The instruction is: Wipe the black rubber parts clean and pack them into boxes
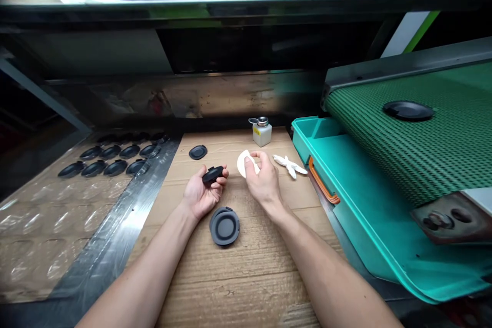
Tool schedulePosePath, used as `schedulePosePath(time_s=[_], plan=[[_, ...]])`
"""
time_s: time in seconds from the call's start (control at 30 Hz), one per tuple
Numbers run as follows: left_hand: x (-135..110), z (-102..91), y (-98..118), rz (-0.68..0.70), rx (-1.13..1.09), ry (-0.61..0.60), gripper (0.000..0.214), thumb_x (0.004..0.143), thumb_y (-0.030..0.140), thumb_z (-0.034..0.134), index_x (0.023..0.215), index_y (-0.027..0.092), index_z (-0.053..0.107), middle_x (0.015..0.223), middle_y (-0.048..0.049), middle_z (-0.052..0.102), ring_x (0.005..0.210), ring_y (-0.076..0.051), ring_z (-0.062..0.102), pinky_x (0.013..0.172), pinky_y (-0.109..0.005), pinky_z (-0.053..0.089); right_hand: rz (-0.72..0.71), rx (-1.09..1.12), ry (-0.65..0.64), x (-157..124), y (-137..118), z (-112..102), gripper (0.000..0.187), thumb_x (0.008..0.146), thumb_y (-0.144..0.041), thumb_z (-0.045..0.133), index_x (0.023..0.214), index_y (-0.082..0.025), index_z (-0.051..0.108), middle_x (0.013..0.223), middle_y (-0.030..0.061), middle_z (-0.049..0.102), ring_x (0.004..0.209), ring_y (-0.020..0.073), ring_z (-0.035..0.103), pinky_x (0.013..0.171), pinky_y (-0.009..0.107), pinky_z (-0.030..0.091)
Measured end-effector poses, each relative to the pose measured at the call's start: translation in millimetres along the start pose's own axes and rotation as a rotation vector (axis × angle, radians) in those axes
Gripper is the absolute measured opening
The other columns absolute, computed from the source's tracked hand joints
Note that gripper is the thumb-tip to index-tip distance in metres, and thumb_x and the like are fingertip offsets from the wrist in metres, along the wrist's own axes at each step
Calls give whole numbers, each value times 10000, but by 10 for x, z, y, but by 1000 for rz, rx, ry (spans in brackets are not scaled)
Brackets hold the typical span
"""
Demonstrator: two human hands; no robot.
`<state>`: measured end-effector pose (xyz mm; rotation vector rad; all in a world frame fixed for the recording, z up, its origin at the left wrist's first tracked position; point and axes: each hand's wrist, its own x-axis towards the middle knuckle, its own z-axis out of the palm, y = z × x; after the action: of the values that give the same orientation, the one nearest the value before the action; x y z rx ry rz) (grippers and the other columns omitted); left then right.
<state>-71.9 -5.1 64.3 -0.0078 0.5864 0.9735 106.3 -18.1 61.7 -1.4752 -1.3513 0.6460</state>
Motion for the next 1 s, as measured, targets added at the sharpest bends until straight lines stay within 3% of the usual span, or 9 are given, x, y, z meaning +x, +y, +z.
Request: schedulePosePath(time_s=[0.23, 0.37, 0.47, 0.57, 0.73, 0.83, 0.9, 1.0], plan=[[-16, 52, -21, -17, 54, 72, 656, 1025, 518, 158, 1026, 8, 570, 818, -164, 604, 594, -117, 552, 442, -126, 466, 100, 63, -19, 8, -20, 1, 346, 879, -501, 603, 1054, -203, 594, 637, -1, 610, 551, 153, 519, 510, 242, 350], [62, 34, -180, 258, 309, 104, 668, 1004, 597, 239, 937, 52, 619, 797, -160, 643, 601, -170, 606, 462, -218, 494, 181, 241, -203, -111, -180, 69, 350, 869, -503, 606, 1052, -209, 562, 698, 8, 660, 578, 163, 582, 513, 234, 394], [113, -3, -342, 479, 486, 150, 615, 964, 648, 389, 864, 99, 649, 756, -108, 659, 651, -180, 638, 539, -236, 518, 68, 87, -303, -189, -230, 124, 289, 896, -474, 566, 1052, -231, 589, 818, 21, 697, 689, 183, 637, 603, 260, 447], [123, -19, -437, 494, 637, 75, 666, 918, 724, 404, 837, 118, 668, 745, -96, 671, 713, -189, 660, 606, -240, 528, -11, -217, -171, -181, -202, 117, 310, 929, -463, 504, 1120, -244, 610, 842, 43, 698, 752, 217, 649, 666, 295, 451], [121, 0, -387, 451, 573, 48, 592, 956, 639, 437, 913, 96, 671, 822, -113, 682, 758, -192, 658, 657, -263, 546, -79, -335, -253, -118, -135, 56, 358, 949, -489, 466, 1213, -276, 581, 886, 40, 709, 783, 239, 664, 671, 298, 444], [122, -1, -294, 411, 543, 50, 584, 965, 627, 411, 1016, 98, 654, 904, -123, 663, 735, -190, 642, 619, -290, 555, -48, -448, -144, -37, -20, 12, 346, 958, -463, 452, 1209, -264, 584, 889, 53, 709, 816, 255, 664, 694, 309, 439], [103, -5, -243, 466, 597, 51, 539, 945, 619, 469, 1096, 132, 642, 974, -111, 643, 751, -188, 634, 601, -289, 547, -47, -448, -58, 33, 99, -30, 331, 957, -444, 458, 1189, -250, 594, 925, 63, 714, 858, 257, 663, 741, 321, 445], [28, 1, -225, 728, 856, 58, 462, 838, 476, 727, 1185, 182, 644, 1079, -87, 629, 920, -184, 624, 753, -253, 536, -63, -433, -5, 110, 262, -80, 306, 949, -427, 478, 1155, -240, 606, 982, 64, 718, 912, 261, 660, 811, 345, 449]])
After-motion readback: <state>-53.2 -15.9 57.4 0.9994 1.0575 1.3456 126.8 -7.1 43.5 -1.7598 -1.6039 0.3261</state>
